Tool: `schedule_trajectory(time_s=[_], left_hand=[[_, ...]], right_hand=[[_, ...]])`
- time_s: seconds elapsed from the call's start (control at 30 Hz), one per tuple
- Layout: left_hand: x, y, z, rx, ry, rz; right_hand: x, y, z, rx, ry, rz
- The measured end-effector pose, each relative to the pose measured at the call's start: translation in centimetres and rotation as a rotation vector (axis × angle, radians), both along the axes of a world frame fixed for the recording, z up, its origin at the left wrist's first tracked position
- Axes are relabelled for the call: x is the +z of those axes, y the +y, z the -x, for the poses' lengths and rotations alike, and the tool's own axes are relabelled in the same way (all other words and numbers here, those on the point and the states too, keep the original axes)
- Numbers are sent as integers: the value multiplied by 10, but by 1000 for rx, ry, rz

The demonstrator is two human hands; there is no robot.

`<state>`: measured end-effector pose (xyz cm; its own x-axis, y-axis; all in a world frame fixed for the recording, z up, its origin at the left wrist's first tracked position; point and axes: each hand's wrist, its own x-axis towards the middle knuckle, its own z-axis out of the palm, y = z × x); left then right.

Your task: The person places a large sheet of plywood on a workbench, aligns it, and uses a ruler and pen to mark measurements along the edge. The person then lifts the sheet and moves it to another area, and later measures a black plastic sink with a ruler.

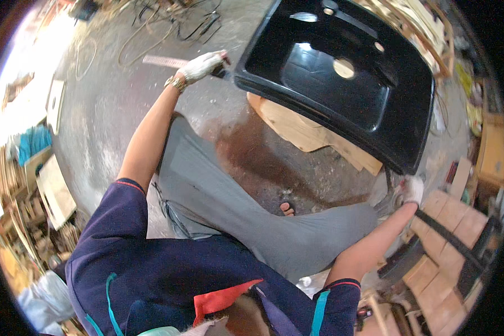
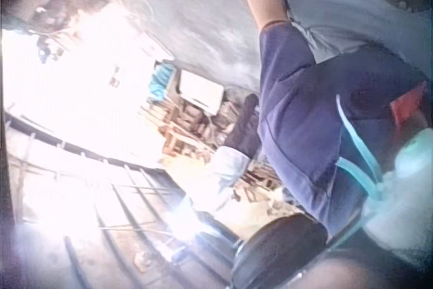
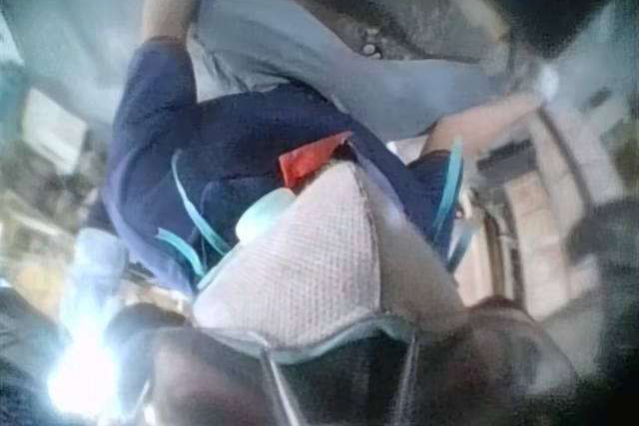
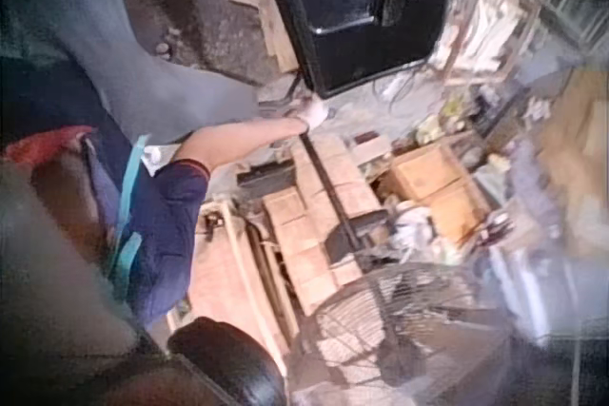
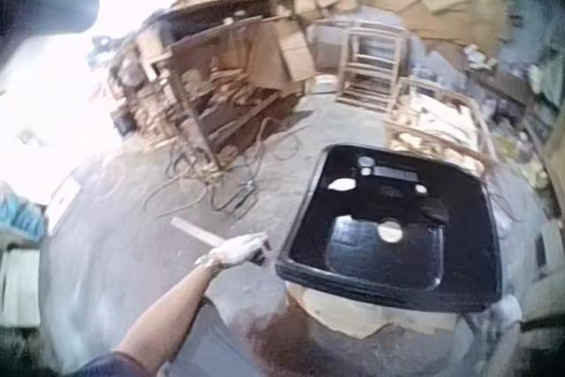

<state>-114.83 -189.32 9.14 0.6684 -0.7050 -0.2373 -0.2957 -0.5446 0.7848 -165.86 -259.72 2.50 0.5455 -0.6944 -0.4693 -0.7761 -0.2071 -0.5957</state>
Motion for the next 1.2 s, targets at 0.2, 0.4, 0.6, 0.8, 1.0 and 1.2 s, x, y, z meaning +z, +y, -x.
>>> schedule_trajectory(time_s=[0.2,0.4,0.6,0.8,1.0,1.2], left_hand=[[3,2,0,27,-39,-25],[6,2,5,59,-24,-60],[6,8,8,101,0,-30],[8,6,7,68,28,-54],[15,0,12,111,120,-9],[0,3,10,121,110,52]], right_hand=[[4,-37,17,3,-76,-22],[15,-21,1,1,-51,-116],[52,22,-33,-475,-135,-240],[59,26,-31,-473,-152,-245],[56,16,-24,-452,-123,-225],[47,9,-31,-384,-106,-198]])
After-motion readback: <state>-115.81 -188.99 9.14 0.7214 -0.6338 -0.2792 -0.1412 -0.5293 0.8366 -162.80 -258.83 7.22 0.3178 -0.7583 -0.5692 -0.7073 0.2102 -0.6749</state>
